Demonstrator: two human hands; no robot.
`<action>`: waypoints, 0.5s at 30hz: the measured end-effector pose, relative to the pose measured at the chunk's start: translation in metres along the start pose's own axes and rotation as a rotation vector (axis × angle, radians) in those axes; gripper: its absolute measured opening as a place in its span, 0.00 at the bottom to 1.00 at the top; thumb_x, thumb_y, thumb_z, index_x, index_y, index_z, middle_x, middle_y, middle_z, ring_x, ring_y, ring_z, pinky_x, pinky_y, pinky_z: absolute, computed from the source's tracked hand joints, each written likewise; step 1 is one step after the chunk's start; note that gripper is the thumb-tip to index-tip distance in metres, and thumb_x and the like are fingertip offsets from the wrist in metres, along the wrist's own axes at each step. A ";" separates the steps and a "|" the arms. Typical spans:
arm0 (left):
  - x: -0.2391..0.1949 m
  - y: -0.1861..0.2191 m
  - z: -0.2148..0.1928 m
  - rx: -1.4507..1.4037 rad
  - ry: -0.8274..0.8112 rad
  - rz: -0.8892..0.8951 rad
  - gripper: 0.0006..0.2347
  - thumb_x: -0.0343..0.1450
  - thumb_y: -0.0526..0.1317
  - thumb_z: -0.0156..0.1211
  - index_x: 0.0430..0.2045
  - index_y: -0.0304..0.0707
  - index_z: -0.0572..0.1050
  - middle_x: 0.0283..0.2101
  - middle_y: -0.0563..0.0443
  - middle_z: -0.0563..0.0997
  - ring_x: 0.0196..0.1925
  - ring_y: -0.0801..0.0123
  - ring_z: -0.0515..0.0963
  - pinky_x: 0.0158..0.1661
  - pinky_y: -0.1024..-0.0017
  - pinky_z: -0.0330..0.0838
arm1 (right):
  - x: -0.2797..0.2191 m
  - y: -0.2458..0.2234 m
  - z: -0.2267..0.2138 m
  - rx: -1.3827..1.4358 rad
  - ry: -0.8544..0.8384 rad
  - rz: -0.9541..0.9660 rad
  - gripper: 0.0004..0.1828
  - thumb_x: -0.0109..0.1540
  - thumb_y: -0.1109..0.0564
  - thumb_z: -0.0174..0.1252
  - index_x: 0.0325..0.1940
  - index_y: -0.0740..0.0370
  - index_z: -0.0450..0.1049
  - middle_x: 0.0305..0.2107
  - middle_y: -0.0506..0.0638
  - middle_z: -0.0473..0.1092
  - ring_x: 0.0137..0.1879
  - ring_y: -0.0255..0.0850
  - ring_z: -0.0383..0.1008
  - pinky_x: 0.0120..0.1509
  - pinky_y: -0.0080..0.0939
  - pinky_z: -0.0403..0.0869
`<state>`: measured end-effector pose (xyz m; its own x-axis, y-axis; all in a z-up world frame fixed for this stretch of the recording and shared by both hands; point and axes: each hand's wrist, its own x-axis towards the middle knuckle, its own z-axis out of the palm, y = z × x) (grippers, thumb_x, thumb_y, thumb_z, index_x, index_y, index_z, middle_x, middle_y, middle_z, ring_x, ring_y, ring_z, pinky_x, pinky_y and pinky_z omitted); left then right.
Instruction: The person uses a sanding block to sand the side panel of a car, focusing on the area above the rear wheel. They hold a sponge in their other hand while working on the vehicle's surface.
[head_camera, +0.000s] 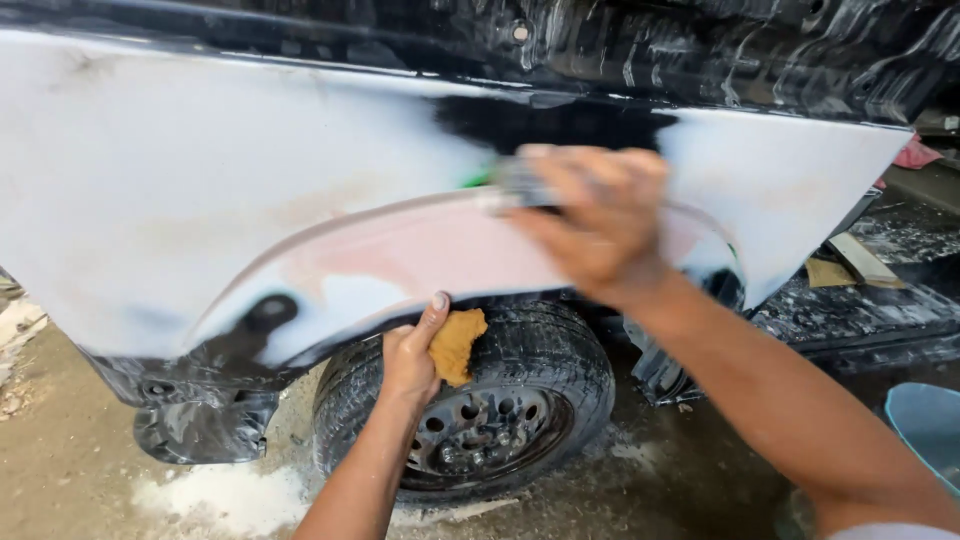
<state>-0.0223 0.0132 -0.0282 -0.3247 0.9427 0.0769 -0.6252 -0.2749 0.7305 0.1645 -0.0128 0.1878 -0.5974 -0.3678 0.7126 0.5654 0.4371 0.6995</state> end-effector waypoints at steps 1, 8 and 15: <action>-0.006 0.013 0.008 0.048 -0.016 -0.016 0.26 0.58 0.46 0.78 0.02 0.22 0.67 0.08 0.32 0.70 0.10 0.55 0.74 0.16 0.63 0.70 | 0.021 -0.017 0.012 0.014 -0.011 -0.017 0.02 0.61 0.55 0.68 0.35 0.47 0.81 0.53 0.53 0.75 0.54 0.51 0.72 0.54 0.53 0.62; -0.001 0.006 -0.002 0.039 0.000 -0.072 0.24 0.56 0.44 0.80 0.04 0.19 0.70 0.09 0.31 0.72 0.11 0.52 0.76 0.18 0.61 0.72 | -0.051 0.034 -0.046 -0.102 -0.139 -0.008 0.02 0.63 0.55 0.69 0.38 0.49 0.82 0.54 0.58 0.76 0.55 0.58 0.73 0.54 0.56 0.65; -0.001 0.002 -0.007 -0.001 -0.001 -0.087 0.25 0.55 0.43 0.82 0.03 0.19 0.68 0.09 0.31 0.70 0.13 0.51 0.76 0.18 0.59 0.72 | 0.027 -0.023 0.020 0.012 -0.070 -0.049 0.02 0.61 0.54 0.68 0.35 0.45 0.82 0.51 0.49 0.76 0.55 0.49 0.71 0.55 0.52 0.62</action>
<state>-0.0282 0.0108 -0.0316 -0.2684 0.9632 0.0142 -0.6518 -0.1924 0.7336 0.1242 -0.0165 0.1901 -0.6626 -0.3309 0.6719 0.5282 0.4297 0.7324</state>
